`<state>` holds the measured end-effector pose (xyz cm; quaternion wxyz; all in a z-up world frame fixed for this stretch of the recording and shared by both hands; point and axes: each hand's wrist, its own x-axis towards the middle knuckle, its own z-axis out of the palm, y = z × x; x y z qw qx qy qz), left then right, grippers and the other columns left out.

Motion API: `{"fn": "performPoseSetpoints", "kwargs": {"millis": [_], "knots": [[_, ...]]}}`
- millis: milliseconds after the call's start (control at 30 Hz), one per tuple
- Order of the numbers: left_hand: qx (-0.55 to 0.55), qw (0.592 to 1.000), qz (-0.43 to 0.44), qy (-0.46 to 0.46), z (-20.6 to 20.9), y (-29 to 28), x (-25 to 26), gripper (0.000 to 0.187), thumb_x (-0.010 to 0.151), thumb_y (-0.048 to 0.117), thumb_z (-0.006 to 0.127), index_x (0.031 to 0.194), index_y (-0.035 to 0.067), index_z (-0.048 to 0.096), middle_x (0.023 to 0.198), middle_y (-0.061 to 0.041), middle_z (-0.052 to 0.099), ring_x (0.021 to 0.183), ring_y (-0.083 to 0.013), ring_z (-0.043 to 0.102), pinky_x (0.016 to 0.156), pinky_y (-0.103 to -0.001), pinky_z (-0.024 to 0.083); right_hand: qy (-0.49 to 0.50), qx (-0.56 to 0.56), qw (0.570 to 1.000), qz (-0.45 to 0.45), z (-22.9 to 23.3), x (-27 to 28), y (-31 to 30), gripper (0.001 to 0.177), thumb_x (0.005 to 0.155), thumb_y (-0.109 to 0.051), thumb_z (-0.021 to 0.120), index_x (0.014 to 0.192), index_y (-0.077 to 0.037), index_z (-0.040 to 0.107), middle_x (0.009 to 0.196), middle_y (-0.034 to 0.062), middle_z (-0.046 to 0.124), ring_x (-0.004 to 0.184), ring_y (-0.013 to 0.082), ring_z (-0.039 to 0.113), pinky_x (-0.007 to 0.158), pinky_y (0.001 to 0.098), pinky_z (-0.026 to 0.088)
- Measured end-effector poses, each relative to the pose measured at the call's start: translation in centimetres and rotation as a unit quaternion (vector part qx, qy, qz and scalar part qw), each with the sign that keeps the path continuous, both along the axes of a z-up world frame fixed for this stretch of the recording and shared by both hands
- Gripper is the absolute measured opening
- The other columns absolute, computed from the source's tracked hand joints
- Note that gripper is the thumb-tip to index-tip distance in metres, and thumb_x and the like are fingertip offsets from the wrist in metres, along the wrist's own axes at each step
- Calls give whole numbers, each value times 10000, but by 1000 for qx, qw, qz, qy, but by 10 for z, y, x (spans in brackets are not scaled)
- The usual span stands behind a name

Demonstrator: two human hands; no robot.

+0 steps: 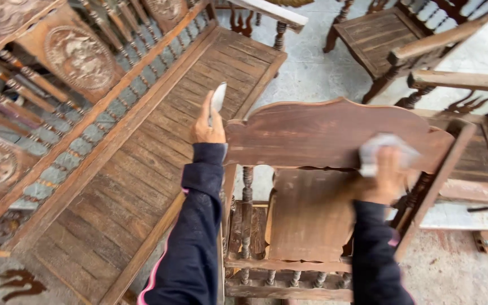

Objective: Sand a wooden chair manually using sheets of sandpaper.

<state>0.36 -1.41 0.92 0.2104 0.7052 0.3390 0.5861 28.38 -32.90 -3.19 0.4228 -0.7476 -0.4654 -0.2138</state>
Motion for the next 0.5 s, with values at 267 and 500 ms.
{"fn": "performPoseSetpoints", "kwargs": {"millis": [267,500], "knots": [[-115,993,13,25,0,4,1,404,1037,202,559,1433,263,607,1216,-132,742,1055,-317,745,852,-393,590,-114,-31,992,32,-27,-131,113,719,832,73,520,1542,-39,497,1632,188,441,1562,358,380,1310,601,242],[-145,983,-101,59,4,14,-20,368,1039,232,514,1386,243,635,1320,-111,717,1161,-312,704,939,-371,563,-301,-186,931,96,-37,-150,113,647,996,-53,544,1601,-226,393,1700,-7,309,1586,142,268,1323,501,225]]}}
